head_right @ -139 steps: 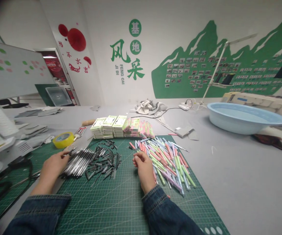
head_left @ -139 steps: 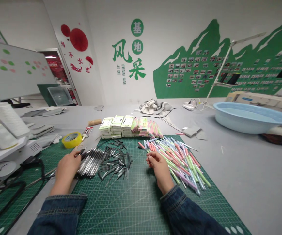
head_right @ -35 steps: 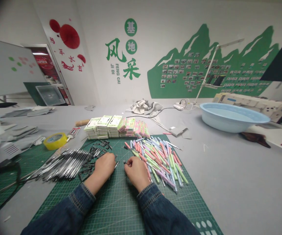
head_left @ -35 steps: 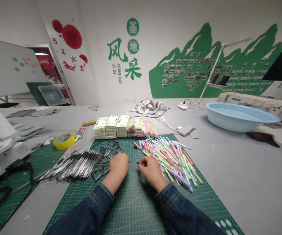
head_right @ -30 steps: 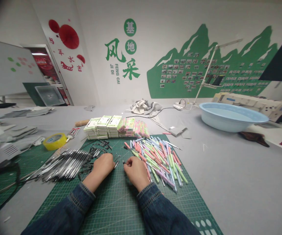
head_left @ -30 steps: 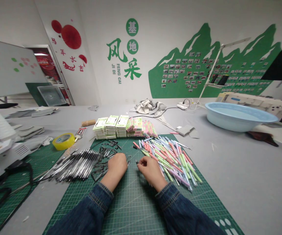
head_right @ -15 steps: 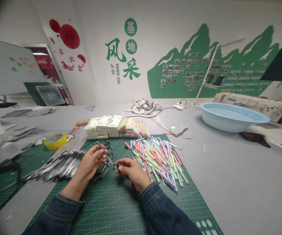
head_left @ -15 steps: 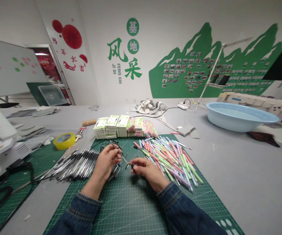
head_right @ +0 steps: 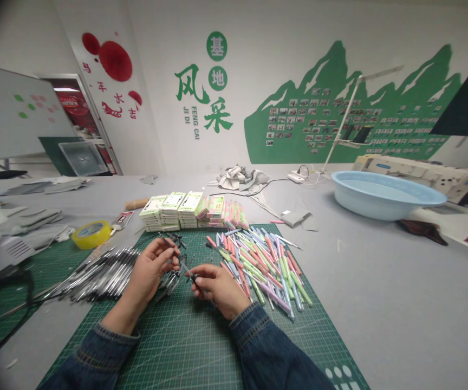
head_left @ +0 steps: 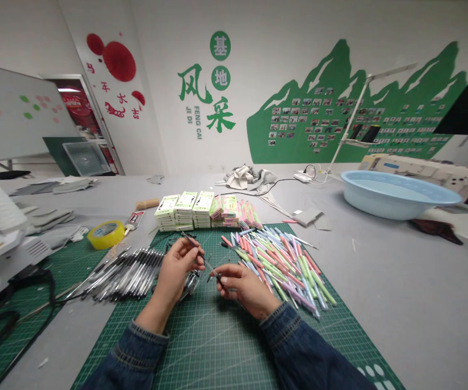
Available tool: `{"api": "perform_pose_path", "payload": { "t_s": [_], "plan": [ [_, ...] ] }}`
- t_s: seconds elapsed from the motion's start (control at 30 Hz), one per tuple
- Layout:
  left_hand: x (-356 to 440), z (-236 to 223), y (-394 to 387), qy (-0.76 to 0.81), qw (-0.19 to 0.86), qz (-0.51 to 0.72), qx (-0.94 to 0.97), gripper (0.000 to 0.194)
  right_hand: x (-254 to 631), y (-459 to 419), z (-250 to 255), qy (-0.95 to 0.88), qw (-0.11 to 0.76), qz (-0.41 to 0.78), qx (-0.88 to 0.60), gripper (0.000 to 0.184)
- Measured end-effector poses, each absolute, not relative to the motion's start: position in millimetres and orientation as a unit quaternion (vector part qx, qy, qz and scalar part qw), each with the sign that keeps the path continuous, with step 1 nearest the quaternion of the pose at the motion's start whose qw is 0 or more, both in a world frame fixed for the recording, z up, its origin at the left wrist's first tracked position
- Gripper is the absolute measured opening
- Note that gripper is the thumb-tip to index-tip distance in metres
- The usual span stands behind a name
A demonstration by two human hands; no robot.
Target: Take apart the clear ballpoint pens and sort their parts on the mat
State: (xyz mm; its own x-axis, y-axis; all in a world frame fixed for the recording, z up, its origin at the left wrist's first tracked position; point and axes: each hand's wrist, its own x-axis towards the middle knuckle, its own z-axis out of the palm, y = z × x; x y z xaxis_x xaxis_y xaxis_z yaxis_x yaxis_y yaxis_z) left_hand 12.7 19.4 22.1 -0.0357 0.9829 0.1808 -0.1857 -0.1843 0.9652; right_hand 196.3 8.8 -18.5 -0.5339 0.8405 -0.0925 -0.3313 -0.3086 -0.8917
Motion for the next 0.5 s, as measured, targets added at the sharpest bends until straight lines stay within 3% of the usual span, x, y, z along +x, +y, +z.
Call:
{"api": "perform_pose_path", "payload": {
  "t_s": [0.33, 0.5],
  "plan": [
    [22, 21, 14, 0.416, 0.485, 0.507, 0.578, 0.02, 195, 8, -15, -0.411, 0.402, 0.775, -0.263, 0.03],
    [14, 26, 13, 0.457, 0.467, 0.449, 0.61, 0.042, 192, 6, -8, -0.398, 0.433, 0.774, -0.234, 0.029]
  ]
}}
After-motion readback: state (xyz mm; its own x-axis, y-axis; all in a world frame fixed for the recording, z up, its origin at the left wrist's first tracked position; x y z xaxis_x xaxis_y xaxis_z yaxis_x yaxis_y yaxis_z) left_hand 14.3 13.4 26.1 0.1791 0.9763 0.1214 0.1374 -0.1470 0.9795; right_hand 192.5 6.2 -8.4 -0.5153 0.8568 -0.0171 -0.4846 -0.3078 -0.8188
